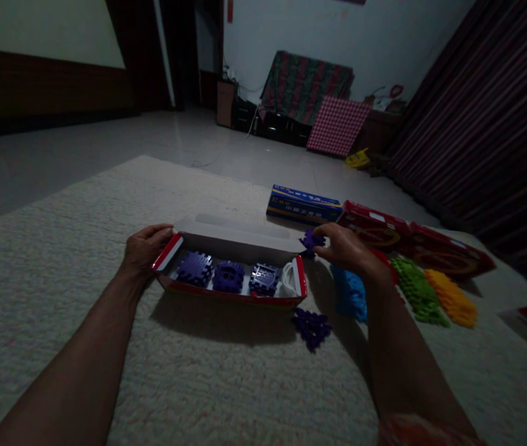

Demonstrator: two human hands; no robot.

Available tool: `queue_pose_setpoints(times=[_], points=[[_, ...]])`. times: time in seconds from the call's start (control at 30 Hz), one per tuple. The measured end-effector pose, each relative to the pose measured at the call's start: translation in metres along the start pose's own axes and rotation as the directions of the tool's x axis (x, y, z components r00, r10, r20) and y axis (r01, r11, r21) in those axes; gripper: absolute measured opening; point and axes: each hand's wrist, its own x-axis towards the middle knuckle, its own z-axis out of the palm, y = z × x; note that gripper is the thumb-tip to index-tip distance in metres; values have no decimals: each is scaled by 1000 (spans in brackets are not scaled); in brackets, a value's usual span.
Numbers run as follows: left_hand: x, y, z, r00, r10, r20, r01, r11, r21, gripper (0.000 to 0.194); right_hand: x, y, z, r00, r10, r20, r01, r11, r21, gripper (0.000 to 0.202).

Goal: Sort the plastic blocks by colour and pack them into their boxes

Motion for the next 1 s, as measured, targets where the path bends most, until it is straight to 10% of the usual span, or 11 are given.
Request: queue_pose_setpoints(times=[0.37,1.0], points=[[13,-14,-4,997,22,80,-10,989,-150,31,-25,-99,-34,911,-400,-103,413,873,259,23],[17,-18,-5,993,2,121,25,975,-220,26,6,-189,-1,848,-508,151,470,853,228,23]])
